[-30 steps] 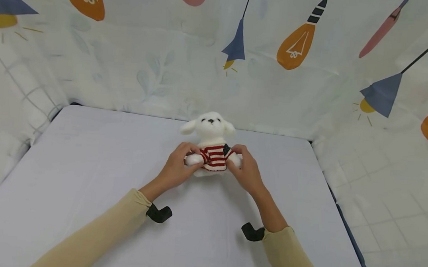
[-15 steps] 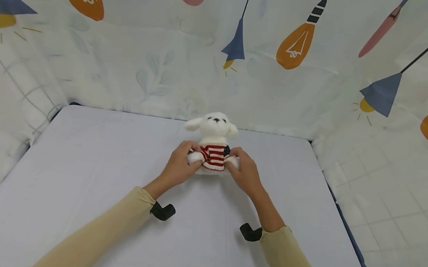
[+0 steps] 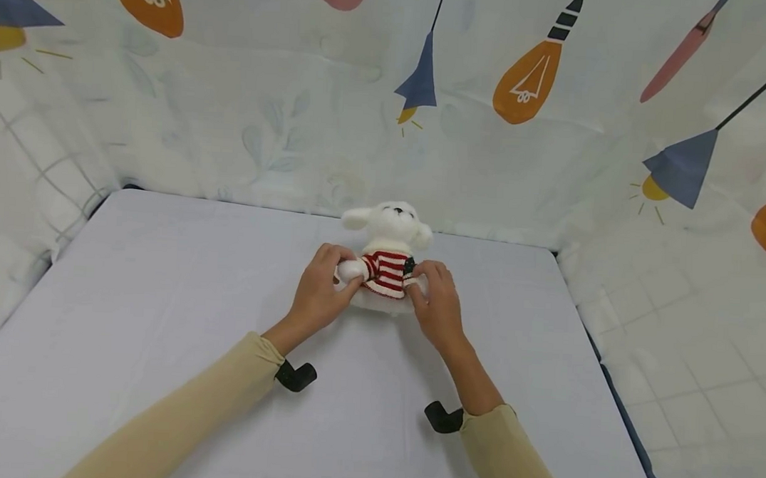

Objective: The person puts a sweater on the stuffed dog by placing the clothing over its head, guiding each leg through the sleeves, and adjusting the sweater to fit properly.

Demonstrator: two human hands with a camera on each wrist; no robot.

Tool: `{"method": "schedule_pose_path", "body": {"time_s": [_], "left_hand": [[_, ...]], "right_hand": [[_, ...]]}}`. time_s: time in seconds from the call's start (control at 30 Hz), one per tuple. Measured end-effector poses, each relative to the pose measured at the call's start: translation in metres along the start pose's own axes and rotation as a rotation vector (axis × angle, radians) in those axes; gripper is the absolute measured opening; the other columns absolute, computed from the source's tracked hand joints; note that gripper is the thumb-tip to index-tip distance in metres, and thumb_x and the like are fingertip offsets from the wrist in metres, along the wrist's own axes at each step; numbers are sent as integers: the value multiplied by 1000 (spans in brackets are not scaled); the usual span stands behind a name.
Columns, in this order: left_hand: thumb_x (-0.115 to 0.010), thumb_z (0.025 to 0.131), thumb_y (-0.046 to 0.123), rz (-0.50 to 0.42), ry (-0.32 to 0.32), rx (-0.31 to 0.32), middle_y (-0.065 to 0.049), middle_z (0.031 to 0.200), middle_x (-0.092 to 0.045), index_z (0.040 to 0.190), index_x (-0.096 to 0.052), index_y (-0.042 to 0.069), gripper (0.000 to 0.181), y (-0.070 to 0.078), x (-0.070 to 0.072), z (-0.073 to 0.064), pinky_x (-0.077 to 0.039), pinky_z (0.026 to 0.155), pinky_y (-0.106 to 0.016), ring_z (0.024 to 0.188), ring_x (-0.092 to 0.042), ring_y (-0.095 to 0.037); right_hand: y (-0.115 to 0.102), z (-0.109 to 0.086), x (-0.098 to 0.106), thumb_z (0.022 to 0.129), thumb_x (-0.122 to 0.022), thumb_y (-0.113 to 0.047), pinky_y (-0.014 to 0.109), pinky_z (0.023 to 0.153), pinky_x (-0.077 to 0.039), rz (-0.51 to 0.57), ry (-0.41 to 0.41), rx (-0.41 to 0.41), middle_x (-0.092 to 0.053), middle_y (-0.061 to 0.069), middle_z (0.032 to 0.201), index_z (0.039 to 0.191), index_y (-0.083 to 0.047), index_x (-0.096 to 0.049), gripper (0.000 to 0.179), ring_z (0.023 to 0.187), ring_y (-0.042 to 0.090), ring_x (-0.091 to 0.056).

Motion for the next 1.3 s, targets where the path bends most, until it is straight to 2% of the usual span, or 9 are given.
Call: {"method": "schedule_pose_path", "body": {"time_s": [0.07, 0.17, 0.37, 0.6, 0.67, 0.77, 0.9, 1.17, 1.3], "left_hand": [[-70, 79, 16, 26, 14, -24, -5, 102, -49, 104, -53, 11, 30, 1, 2, 1, -50, 65, -30, 88, -53, -15], [-69, 79, 15, 55, 22, -43, -5, 102, -50, 104, -55, 12, 29, 2, 3, 2, -48, 64, -27, 85, -53, -15], [-69, 76, 9, 34, 72, -72, -5, 93, -52, 96, -57, 11, 23, 1, 8, 3, -46, 64, -29, 77, -51, -14], [-69, 73, 7, 28, 106, -87, -5, 88, -51, 90, -57, 9, 21, 1, 11, -1, -46, 65, -31, 77, -52, -16], [-70, 73, 8, 19, 92, -83, -5, 89, -51, 90, -57, 9, 22, 0, 10, -1, -45, 64, -30, 76, -50, -15], [-70, 75, 10, 8, 49, -96, -4, 92, -51, 93, -56, 10, 22, 3, 6, -2, -46, 65, -29, 78, -50, -13], [-70, 77, 11, -1, -8, -133, -3, 94, -50, 95, -55, 12, 23, 7, -1, -5, -49, 71, -30, 84, -52, -13], [-71, 76, 10, 20, -84, -220, 0, 96, -49, 96, -54, 12, 27, 17, -8, -14, -51, 71, -28, 88, -54, -12], [-72, 74, 9, 28, -75, -239, 0, 95, -49, 96, -54, 11, 29, 19, -6, -16, -51, 70, -28, 86, -54, -12]], "right_hand": [[-3, 3, 1, 88, -59, -12, 35, 84, -46, 4, 22, 60, -51, 0, 117, 92, -17, -58, 6, 108, 15, -47], [-7, 6, 1, 87, -60, -9, 35, 86, -45, 43, 34, 125, -52, 1, 119, 88, -17, -61, 8, 111, 15, -46], [-2, 5, 8, 88, -59, -9, 30, 84, -48, 152, 69, 138, -55, -1, 117, 95, -12, -60, 8, 113, 11, -50], [7, -2, 24, 88, -59, -9, 37, 82, -48, 137, 160, 149, -61, 0, 114, 97, -9, -59, 10, 110, 13, -54], [7, -3, 24, 88, -58, -8, 37, 83, -48, 138, 134, 159, -60, 1, 117, 98, -9, -58, 10, 112, 14, -53], [4, -1, 19, 88, -59, -11, 34, 85, -48, 138, 49, 176, -59, 0, 119, 100, -10, -57, 12, 114, 13, -52], [0, 3, 14, 85, -64, -16, 35, 85, -47, 139, -33, 165, -58, 0, 111, 105, -11, -56, 21, 107, 12, -52], [1, 1, 6, 82, -67, -19, 27, 72, -44, 36, -7, 86, -51, 1, 99, 107, -11, -53, 30, 86, 11, -47], [7, -2, 6, 87, -62, -23, 27, 68, -45, 104, 2, 36, -53, 1, 102, 107, -12, -53, 25, 85, 11, -49]]}}
Point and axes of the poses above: each hand's wrist, its own z-axis towards the middle knuckle, its own x-axis out of the back of the hand, y = z × x, the point moved 7 cm from there along z, towards the middle knuckle
